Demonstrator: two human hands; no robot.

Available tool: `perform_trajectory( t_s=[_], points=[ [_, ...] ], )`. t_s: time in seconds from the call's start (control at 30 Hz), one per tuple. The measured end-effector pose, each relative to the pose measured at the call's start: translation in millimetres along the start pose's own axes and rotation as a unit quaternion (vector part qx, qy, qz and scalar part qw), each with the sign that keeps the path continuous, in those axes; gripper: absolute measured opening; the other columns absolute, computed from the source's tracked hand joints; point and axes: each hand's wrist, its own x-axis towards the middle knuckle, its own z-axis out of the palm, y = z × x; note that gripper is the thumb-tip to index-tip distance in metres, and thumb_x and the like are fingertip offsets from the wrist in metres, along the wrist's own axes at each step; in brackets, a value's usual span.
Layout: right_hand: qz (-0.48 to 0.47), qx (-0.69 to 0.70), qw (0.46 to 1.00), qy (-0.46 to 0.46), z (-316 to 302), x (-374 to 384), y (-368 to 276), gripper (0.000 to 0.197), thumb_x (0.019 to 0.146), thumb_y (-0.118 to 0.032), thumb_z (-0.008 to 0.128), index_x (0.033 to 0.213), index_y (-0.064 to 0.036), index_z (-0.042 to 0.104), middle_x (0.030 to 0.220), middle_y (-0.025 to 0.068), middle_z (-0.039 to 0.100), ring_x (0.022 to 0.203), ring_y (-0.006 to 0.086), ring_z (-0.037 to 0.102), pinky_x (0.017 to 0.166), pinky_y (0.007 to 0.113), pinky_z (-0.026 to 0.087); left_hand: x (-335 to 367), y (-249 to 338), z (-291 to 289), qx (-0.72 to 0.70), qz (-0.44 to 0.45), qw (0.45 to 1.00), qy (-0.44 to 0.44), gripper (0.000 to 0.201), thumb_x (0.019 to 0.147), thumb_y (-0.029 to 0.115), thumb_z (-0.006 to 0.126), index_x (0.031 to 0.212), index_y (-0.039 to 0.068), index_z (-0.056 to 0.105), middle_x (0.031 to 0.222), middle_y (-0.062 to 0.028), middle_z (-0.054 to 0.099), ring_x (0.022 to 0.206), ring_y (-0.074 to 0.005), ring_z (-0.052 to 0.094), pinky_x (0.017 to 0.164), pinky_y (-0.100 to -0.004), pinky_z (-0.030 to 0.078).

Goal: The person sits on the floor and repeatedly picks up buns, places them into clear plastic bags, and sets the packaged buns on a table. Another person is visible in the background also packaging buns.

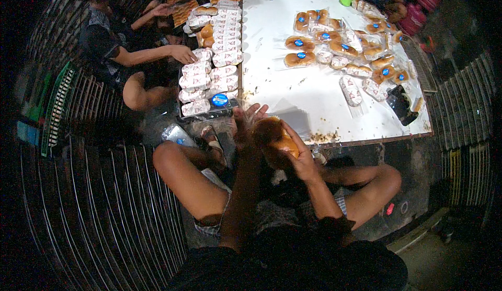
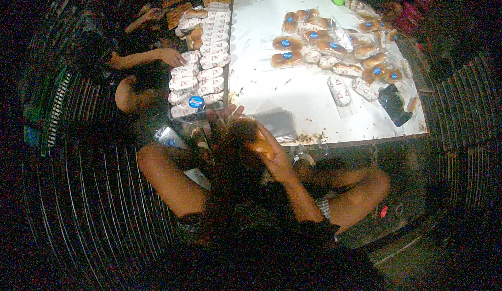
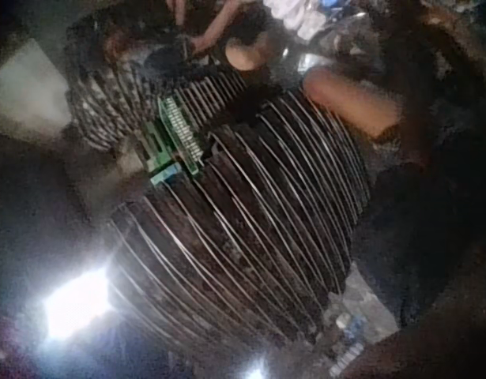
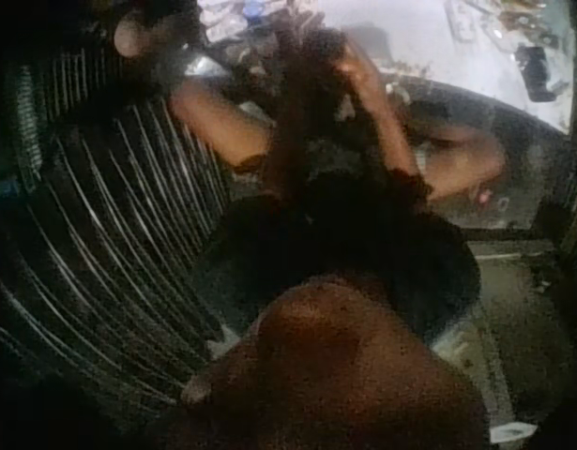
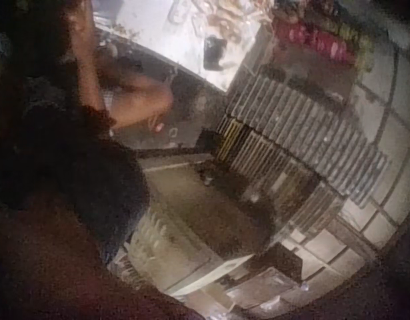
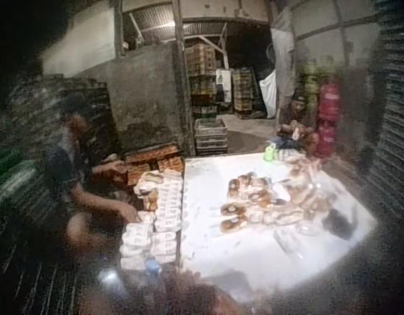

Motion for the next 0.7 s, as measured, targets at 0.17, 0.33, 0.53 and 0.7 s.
perform_trajectory(
  t_s=[0.17, 0.33, 0.53, 0.7],
  points=[
    [0.048, -0.053, 0.993, -0.095, -31.5, -3.2, 36.0, 0.064, 0.097, -0.022, 0.061, 0.153, -0.0059, 0.035, 0.152, 0.0148, 0.044, 0.139, 0.0260, 0.043, 0.115, 0.040, 0.033, -14.3, 9.0, 13.2, 0.088, -0.150, 0.984, -0.028, 0.077, 0.090, 0.067, 0.059, 0.120, -0.004, 0.053, 0.092, -0.0180, 0.069, 0.087, -0.0289, 0.069, 0.083, -0.0387, 0.057],
    [0.020, -0.034, 0.995, -0.094, -23.2, 1.6, 18.2, 0.061, 0.096, -0.018, 0.059, 0.151, -0.0044, 0.038, 0.147, 0.0157, 0.051, 0.135, 0.0268, 0.048, 0.112, 0.039, 0.037, -19.4, -1.1, 15.1, 0.102, -0.143, 0.984, 0.021, 0.086, 0.087, 0.070, 0.060, 0.130, -0.004, 0.045, 0.100, -0.0165, 0.068, 0.090, -0.0251, 0.067, 0.081, -0.0362, 0.056],
    [0.025, -0.112, 0.988, -0.100, -15.4, 6.2, -3.0, 0.068, 0.089, 0.005, 0.057, 0.153, -0.0062, 0.036, 0.154, 0.0114, 0.043, 0.135, 0.0207, 0.047, 0.112, 0.035, 0.036, -22.5, 17.5, 30.7, 0.130, -0.136, 0.981, 0.038, 0.088, 0.087, 0.069, 0.062, 0.133, -0.004, 0.044, 0.113, -0.0167, 0.063, 0.107, -0.0247, 0.061, 0.090, -0.0377, 0.051],
    [0.024, -0.086, 0.987, -0.135, -21.7, 7.9, -2.7, 0.074, 0.085, -0.001, 0.063, 0.153, -0.0092, 0.037, 0.149, 0.0135, 0.049, 0.133, 0.0235, 0.050, 0.110, 0.036, 0.038, -22.3, 12.8, 34.8, 0.115, -0.116, 0.986, 0.032, 0.091, 0.084, 0.070, 0.065, 0.133, -0.003, 0.044, 0.107, -0.0176, 0.065, 0.098, -0.0255, 0.064, 0.084, -0.0378, 0.052]
  ],
)
